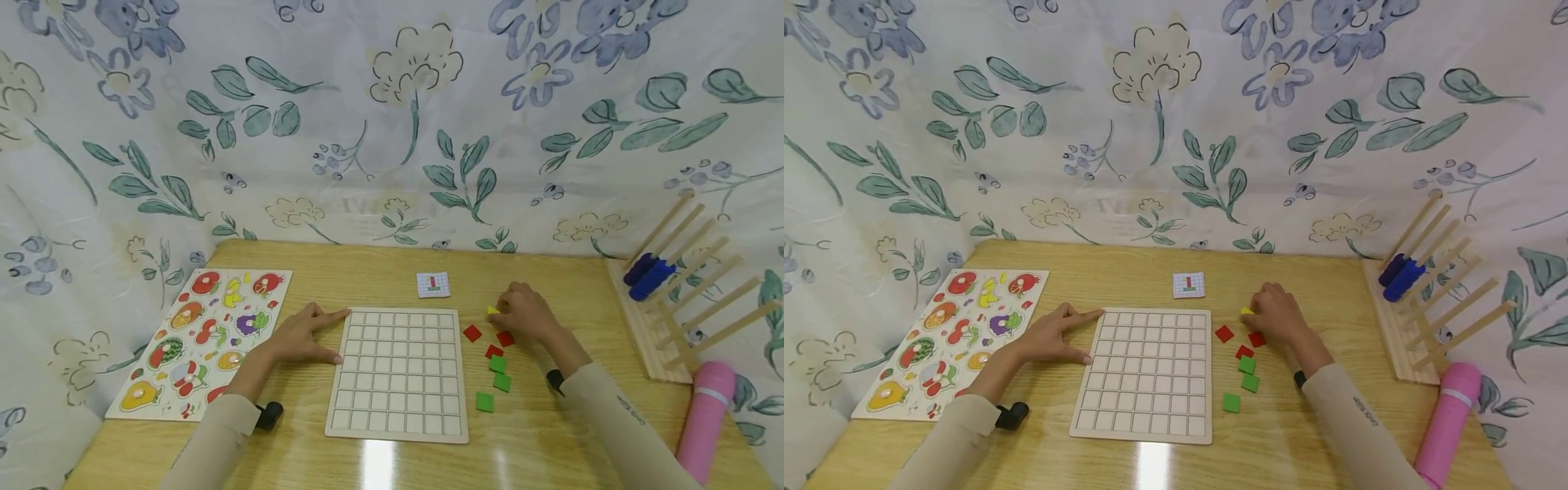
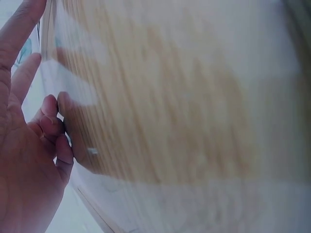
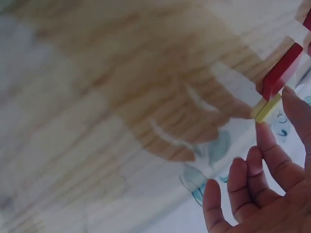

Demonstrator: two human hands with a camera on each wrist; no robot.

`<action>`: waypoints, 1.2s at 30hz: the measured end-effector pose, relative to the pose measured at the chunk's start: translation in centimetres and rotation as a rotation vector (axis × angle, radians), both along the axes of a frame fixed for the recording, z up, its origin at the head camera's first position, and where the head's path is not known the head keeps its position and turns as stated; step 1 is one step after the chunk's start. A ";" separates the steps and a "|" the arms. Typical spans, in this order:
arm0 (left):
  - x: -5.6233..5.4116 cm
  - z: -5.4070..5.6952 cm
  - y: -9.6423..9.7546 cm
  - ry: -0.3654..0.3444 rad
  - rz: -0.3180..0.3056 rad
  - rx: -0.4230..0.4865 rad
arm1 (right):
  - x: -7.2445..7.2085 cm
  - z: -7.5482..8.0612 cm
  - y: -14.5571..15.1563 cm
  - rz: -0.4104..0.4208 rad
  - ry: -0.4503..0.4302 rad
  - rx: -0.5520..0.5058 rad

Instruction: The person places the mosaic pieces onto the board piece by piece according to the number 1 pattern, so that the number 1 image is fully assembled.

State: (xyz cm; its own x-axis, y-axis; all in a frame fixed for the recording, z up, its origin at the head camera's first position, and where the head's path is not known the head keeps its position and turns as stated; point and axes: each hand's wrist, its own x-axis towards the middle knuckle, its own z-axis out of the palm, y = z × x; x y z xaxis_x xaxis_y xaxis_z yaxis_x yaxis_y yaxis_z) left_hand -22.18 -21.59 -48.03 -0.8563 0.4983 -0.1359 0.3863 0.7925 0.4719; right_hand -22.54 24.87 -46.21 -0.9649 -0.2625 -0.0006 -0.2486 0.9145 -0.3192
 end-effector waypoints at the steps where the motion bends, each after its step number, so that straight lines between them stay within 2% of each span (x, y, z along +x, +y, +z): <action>1: 0.0 0.0 0.0 0.003 -0.001 0.002 | 0.1 0.0 0.1 -0.004 -0.001 0.000; 7: 0.0 0.0 0.0 0.011 -0.003 -0.001 | 0.0 0.3 0.8 0.063 -0.036 -0.096; 11: 0.0 -0.1 0.0 0.012 0.001 -0.006 | -0.1 -0.1 1.3 0.109 -0.065 -0.157; 17: 0.1 0.1 0.2 0.002 0.015 -0.013 | 0.1 -0.6 1.7 0.112 -0.050 -0.217; 21: 0.1 0.1 0.3 -0.007 0.021 -0.009 | 0.4 -0.9 1.7 0.074 -0.058 -0.236; 25: 0.3 0.1 0.1 -0.008 0.024 -0.011 | 0.8 -0.9 1.1 0.055 -0.028 -0.256; 30: 0.2 0.0 -0.1 -0.015 0.032 -0.001 | 1.0 -0.5 -0.4 0.074 0.017 -0.333; 36: 0.1 0.0 0.0 -0.025 0.027 0.007 | 1.1 -0.2 -2.9 0.108 0.009 -0.398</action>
State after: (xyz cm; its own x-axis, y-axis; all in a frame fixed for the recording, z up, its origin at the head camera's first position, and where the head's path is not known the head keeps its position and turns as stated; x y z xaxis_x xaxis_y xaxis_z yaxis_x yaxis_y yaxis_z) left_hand -22.03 -21.58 -48.01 -0.8659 0.4759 -0.1540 0.3526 0.7992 0.4868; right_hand -21.48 21.92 -46.40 -0.9314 -0.3401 0.1298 -0.3407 0.6888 -0.6399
